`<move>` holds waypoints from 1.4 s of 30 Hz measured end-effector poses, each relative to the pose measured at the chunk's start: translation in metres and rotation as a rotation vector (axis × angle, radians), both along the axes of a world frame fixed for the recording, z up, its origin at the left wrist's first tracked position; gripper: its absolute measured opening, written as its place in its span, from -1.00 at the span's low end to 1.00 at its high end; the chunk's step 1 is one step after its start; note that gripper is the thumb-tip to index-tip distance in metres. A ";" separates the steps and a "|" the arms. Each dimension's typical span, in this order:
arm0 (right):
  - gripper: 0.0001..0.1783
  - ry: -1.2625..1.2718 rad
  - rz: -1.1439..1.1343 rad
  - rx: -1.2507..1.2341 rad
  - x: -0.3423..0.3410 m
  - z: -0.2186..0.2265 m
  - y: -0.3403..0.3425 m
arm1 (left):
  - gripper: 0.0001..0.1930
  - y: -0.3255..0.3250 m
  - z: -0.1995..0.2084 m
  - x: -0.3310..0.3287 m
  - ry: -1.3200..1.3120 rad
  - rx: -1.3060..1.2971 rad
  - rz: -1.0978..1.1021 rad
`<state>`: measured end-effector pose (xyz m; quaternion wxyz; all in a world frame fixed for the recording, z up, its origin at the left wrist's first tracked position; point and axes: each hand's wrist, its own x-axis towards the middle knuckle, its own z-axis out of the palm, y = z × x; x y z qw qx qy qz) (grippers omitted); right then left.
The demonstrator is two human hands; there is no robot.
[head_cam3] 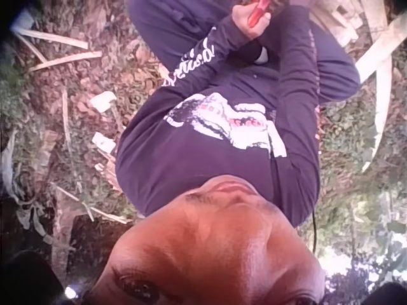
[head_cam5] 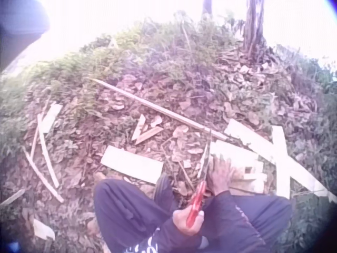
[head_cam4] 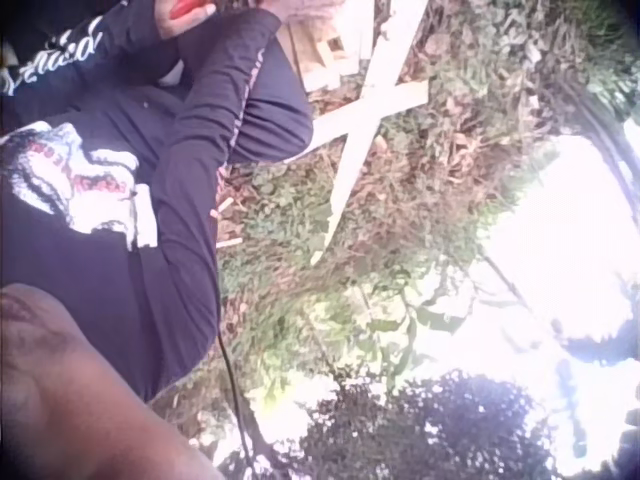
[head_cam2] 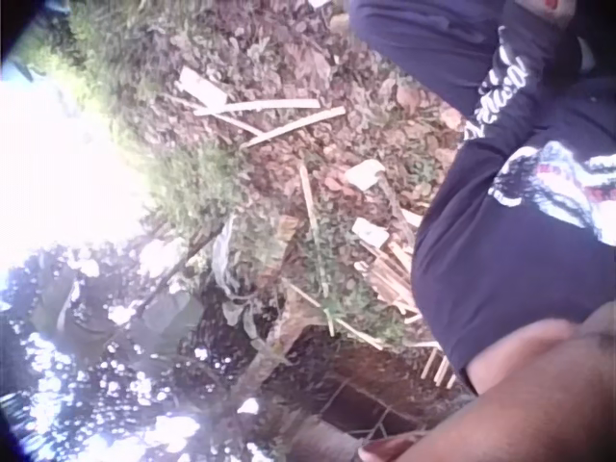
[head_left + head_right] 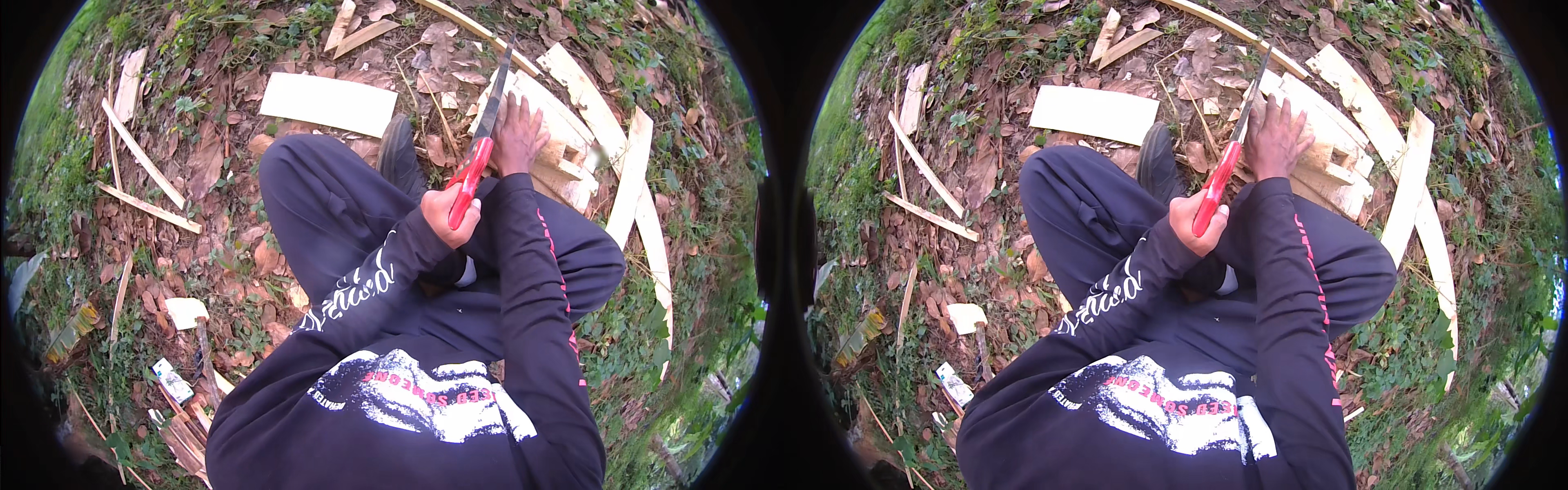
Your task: The person sits on the ground and uses a red hand saw to cut a piece of light-colored wood into smaller sections. The person repeatedly positions the wood, saws through it, and places the cut pieces aside on the ground.
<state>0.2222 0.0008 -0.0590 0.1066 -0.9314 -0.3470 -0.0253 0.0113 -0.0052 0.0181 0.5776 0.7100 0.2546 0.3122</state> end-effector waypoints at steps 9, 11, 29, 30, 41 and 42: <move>-0.33 -0.023 0.229 0.189 0.000 0.001 -0.017 | -0.92 0.005 -0.005 0.002 -0.038 0.079 0.006; -0.33 0.013 0.314 0.172 0.005 0.007 -0.020 | -0.92 0.011 -0.010 0.003 -0.036 -0.054 0.001; -0.39 0.023 0.429 0.131 0.014 0.009 -0.019 | -0.85 0.015 0.005 0.007 -0.023 -0.015 -0.020; -0.39 0.019 0.417 0.156 0.017 0.006 -0.019 | -0.91 0.025 0.014 0.022 0.010 0.043 -0.027; -0.38 -0.045 0.406 0.110 0.019 -0.001 -0.012 | -0.75 0.020 0.012 -0.017 -0.016 0.039 -0.025; -0.38 -0.044 0.422 0.126 0.027 -0.003 -0.015 | -0.78 0.026 0.020 -0.001 -0.010 -0.043 -0.025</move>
